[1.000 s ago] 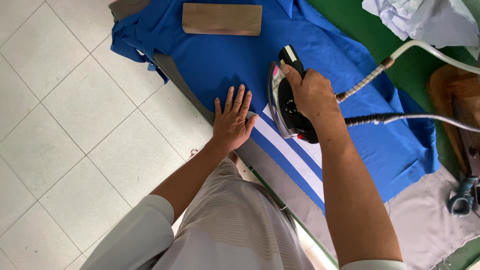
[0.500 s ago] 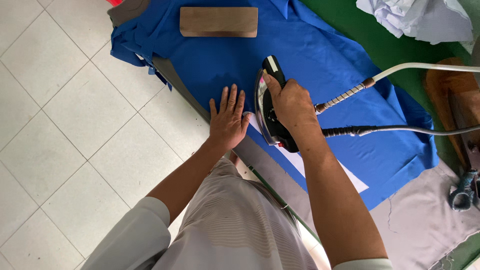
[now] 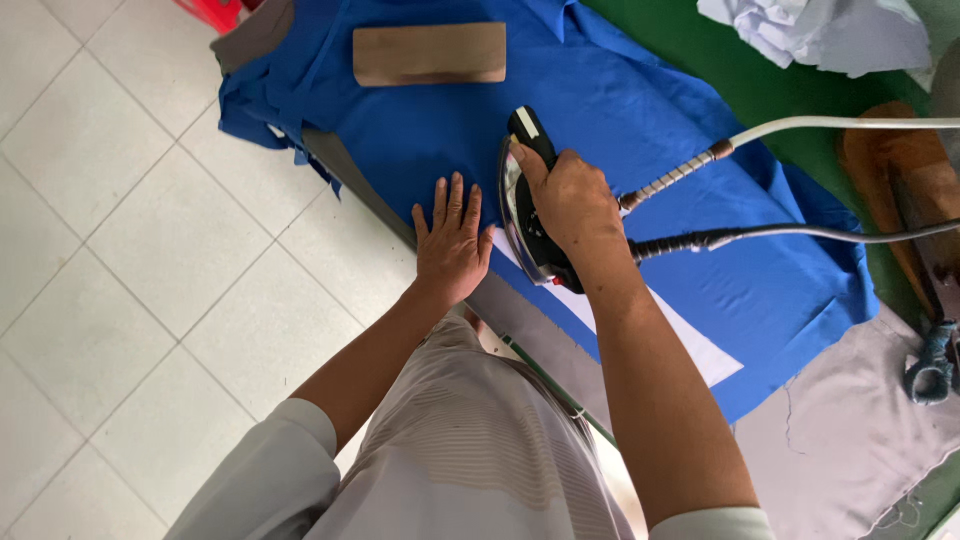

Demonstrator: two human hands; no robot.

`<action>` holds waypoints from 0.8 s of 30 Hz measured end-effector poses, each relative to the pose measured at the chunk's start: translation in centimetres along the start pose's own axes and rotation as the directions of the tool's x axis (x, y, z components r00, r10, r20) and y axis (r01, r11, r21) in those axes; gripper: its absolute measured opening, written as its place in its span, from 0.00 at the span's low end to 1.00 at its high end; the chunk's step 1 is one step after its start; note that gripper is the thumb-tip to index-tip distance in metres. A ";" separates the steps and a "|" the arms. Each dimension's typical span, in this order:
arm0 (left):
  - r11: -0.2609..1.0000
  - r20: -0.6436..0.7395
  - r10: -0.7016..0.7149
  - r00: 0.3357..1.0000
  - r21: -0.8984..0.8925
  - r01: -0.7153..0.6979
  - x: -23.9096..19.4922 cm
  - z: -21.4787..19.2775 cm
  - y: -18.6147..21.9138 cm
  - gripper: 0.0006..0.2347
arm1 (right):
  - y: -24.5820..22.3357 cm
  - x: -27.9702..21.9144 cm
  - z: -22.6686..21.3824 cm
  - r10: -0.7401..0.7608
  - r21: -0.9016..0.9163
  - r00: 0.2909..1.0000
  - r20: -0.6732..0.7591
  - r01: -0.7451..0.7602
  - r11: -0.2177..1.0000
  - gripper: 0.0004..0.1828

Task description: The person irons a blue shirt laid out on an ironing board. They use a steam iron and a small wooden block to press the fabric, moving the iron back and forth over the shirt's surface. The person adjusts the shirt's position and uses the wooden block to assist in smoothing the material during the process.

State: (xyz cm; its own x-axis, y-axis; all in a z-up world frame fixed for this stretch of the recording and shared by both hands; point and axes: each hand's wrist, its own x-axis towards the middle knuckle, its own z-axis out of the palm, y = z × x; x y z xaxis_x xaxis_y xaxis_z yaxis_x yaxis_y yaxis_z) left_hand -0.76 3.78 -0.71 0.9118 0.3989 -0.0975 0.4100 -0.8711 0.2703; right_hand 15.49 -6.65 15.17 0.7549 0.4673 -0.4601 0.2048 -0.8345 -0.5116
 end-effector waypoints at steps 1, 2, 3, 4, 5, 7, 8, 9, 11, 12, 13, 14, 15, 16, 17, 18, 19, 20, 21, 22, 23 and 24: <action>1.000 -0.036 0.012 0.999 -0.012 -0.013 0.4 -0.3 0.0 0.27 | 0.1 -0.2 0.0 0.013 -0.009 1.000 0.004 -0.012 1.000 0.50; 0.999 -0.072 0.029 0.997 -0.024 -0.030 0.9 -0.6 -0.1 0.26 | 0.2 -0.3 0.0 0.028 -0.015 1.000 0.005 -0.028 1.000 0.50; 0.999 -0.074 0.043 0.996 -0.022 -0.045 1.7 -0.6 -0.4 0.26 | 0.2 -0.7 -0.2 0.034 -0.009 0.999 -0.007 -0.034 0.999 0.50; 0.993 -0.104 0.105 0.989 -0.047 -0.111 2.5 -0.6 -0.7 0.25 | 0.1 -1.0 -0.3 0.052 0.026 0.999 -0.013 -0.052 0.998 0.49; 0.982 -0.136 0.166 0.977 -0.071 -0.177 3.4 -0.6 -1.1 0.25 | 0.1 -1.4 -0.4 0.070 0.062 0.997 -0.019 -0.069 0.996 0.48; 0.968 -0.170 0.234 0.957 -0.057 -0.246 5.2 -0.2 -1.9 0.25 | 0.2 -1.6 -0.4 0.132 0.054 0.991 -0.027 -0.130 0.990 0.49; 0.952 -0.201 0.287 0.937 -0.044 -0.302 6.2 0.0 -2.2 0.25 | 0.3 -1.6 -0.3 0.188 0.042 0.982 -0.024 -0.187 0.982 0.51; 0.948 -0.200 0.302 0.932 -0.041 -0.316 6.9 -0.4 -2.3 0.25 | 0.4 -1.7 -0.2 0.195 0.051 0.980 -0.034 -0.193 0.980 0.51; 0.921 -0.088 0.387 0.918 -0.006 -0.389 8.3 -1.2 -2.3 0.25 | 0.6 -1.9 -0.1 0.244 0.079 0.969 -0.039 -0.240 0.968 0.52; 0.916 -0.083 0.399 0.913 -0.008 -0.401 8.8 -0.9 -2.6 0.25 | 0.8 -2.1 0.0 0.255 0.086 0.966 -0.043 -0.250 0.964 0.52; 0.910 -0.054 0.415 0.908 0.015 -0.415 9.3 -0.7 -2.9 0.26 | 0.9 -2.3 0.1 0.265 0.123 0.963 -0.041 -0.258 0.958 0.52; 0.903 -0.026 0.428 0.903 0.037 -0.427 9.7 -0.4 -3.1 0.26 | 1.0 -2.5 0.1 0.274 0.158 0.961 -0.038 -0.265 0.951 0.52; 0.899 -0.022 0.438 0.899 0.035 -0.437 9.6 -0.7 -3.0 0.26 | 0.4 -3.5 -0.2 0.283 0.163 0.958 -0.041 -0.273 0.948 0.52; 0.902 -0.012 0.432 0.902 0.015 -0.432 9.5 -1.0 -3.0 0.26 | -0.3 -4.4 -0.5 0.279 0.211 0.960 -0.028 -0.267 0.940 0.49; 0.904 -0.001 0.427 0.904 -0.004 -0.427 9.4 -1.3 -2.9 0.26 | -1.0 -5.4 -0.9 0.273 0.259 0.962 -0.017 -0.260 0.930 0.46; 0.903 0.000 0.430 0.903 -0.005 -0.430 9.4 -1.3 -2.9 0.26 | -0.9 -5.2 -0.7 0.276 0.260 0.961 -0.018 -0.262 0.929 0.46; 0.902 -0.008 0.432 0.902 0.009 -0.432 9.4 -1.2 -3.0 0.26 | -0.8 -5.1 -0.5 0.275 0.294 0.961 -0.002 -0.263 0.919 0.43; 0.901 -0.015 0.433 0.901 0.023 -0.433 9.3 -1.3 -3.0 0.25 | -0.7 -5.1 -0.3 0.273 0.327 0.962 0.014 -0.263 0.908 0.41; 0.900 -0.014 0.435 0.900 0.023 -0.435 9.4 -2.2 -2.8 0.25 | -0.7 -4.8 -0.2 0.275 0.329 0.961 0.014 -0.264 0.907 0.41; 0.924 0.086 0.377 0.922 0.024 -0.380 9.7 -3.1 -2.6 0.25 | -0.6 -4.5 -0.1 0.262 0.352 0.965 0.010 -0.249 0.902 0.39; 0.945 0.185 0.314 0.931 0.031 -0.325 9.9 -3.9 -2.2 0.25 | -0.5 -4.2 -0.1 0.249 0.374 0.968 0.007 -0.234 0.897 0.38; 0.946 0.188 0.312 0.931 0.032 -0.323 9.8 -4.0 -2.8 0.25 | -0.6 -4.0 0.1 0.249 0.375 0.968 0.010 -0.235 0.897 0.38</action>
State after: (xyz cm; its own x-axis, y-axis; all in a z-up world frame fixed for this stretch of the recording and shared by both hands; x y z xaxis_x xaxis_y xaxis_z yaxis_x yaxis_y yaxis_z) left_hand 6.92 11.30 1.38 0.9813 0.0456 -0.1869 0.0935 -0.9621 0.2563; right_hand 12.26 -8.02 17.27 0.7755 0.2475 -0.5808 -0.2274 -0.7486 -0.6228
